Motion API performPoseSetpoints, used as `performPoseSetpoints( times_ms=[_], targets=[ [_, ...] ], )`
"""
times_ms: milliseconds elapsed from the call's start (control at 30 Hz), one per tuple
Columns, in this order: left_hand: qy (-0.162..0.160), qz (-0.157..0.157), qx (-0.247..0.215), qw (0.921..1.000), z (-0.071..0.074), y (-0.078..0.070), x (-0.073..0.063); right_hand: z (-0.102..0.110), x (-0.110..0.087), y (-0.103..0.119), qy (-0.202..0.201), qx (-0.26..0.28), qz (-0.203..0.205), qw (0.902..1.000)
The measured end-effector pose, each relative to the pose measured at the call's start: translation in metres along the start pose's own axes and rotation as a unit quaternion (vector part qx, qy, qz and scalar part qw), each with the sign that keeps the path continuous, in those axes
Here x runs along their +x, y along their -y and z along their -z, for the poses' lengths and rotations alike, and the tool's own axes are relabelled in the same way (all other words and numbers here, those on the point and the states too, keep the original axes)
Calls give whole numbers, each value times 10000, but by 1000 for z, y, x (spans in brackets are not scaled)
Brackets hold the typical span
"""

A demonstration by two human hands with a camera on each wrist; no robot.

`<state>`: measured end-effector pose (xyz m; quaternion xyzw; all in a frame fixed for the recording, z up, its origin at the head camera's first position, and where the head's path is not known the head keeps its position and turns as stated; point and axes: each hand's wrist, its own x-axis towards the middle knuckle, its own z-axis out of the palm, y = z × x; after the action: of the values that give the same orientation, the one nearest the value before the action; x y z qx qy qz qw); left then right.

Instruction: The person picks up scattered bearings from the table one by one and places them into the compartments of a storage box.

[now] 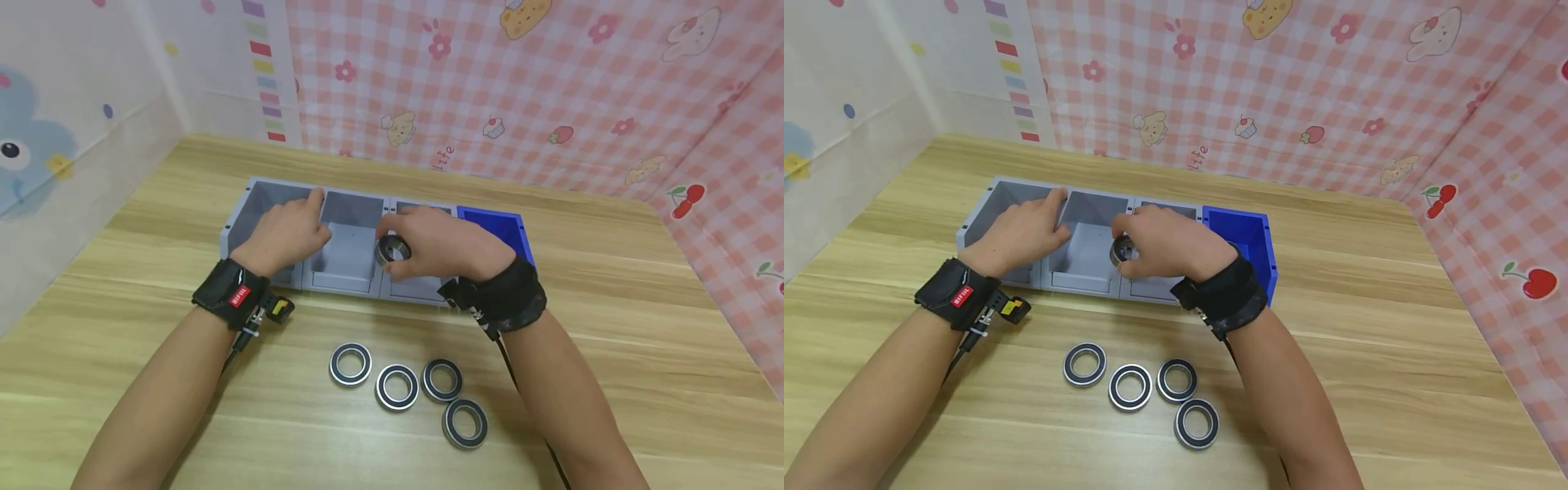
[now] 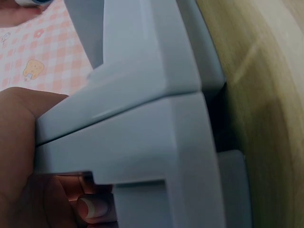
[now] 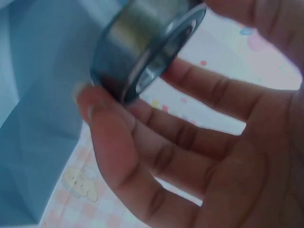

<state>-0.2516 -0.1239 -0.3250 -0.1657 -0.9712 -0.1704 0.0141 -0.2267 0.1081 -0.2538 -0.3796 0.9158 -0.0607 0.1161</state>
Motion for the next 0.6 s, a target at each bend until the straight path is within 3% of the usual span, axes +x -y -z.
performPoseSetpoints(
  times_ms=[233,600],
  targets=[
    [26,57,-31,10000,0,-1,1,3,-2,-12,-253,-142,-778,9965],
    [54,77,-31,10000,-1,0,2,5,5,-28,-155,-60,-1210,9925]
  ],
)
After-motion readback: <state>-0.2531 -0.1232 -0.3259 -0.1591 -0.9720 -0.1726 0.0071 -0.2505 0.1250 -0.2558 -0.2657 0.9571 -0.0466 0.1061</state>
